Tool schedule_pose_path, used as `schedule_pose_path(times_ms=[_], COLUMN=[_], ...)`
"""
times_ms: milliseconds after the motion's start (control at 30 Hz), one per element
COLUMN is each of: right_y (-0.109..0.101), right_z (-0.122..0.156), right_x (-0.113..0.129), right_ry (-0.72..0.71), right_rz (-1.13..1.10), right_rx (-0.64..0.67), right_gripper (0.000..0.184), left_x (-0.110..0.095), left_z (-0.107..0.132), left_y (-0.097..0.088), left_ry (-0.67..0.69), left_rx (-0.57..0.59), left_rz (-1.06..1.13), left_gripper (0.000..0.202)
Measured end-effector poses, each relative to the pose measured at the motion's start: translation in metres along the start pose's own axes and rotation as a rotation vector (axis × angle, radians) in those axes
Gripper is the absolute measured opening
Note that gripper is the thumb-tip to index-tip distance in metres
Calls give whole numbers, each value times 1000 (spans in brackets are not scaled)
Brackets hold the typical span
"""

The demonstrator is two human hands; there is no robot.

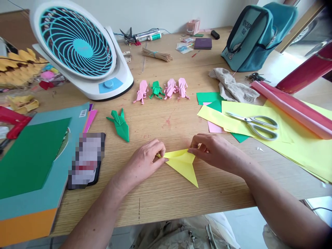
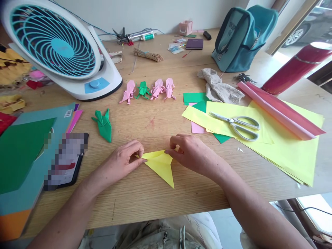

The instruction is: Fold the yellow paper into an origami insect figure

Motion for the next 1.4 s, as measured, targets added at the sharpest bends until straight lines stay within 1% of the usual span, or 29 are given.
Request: schedule_pose_path(times_ms=[100, 167, 300, 367, 533, 633, 700, 733, 867, 1033, 1400], right_y=[-2, -3, -7, -7, -6, 1, 7, 10, 19, 21, 25], right_z=[0, -1, -4, -4, -2, 1, 2, 2, 0, -2, -6], right_x=[-3, -4, -6, -6, -1, 11, 20, 23, 27, 23, 11], right_ry=[42, 67, 86, 41, -136, -279, -347, -357, -349, -332, -209], right_rz=[-99, -113, -44, 16, 196, 178, 174, 183, 224, 253, 180], right_rx=[0, -17, -50, -47, -78, -65, -45, -41, -21, -9, 11], right_gripper=[17, 18, 13, 11, 4, 14, 14, 14, 21, 19, 19], left_x=[2, 4, 4, 3, 2, 0, -1, -1, 0, 0, 5], left_z=[1, 0, 0, 0, 2, 2, 3, 3, 3, 4, 13], left_y=[-2, -2, -1, 2, 8, 10, 10, 10, 11, 10, 6], left_ry=[-71, -96, -45, -27, -53, -53, -48, -45, -37, -41, -110], left_rx=[3, -5, -35, -37, -19, -17, -17, -15, -16, -16, -45], left_rz=[79, 106, 43, -1, -24, -10, 4, 7, 8, 25, 30], left_gripper=[13, 12, 8, 7, 9, 13, 14, 14, 15, 13, 12])
Point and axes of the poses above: each hand's wrist, its own z-axis away from the middle knuckle, its own y-axis out of the palm, x = y × z, the point moved 5 cm from there along -z, towards the middle knuckle, and after that the axes turned 2 degrees about -x, right-handed, at the moved point
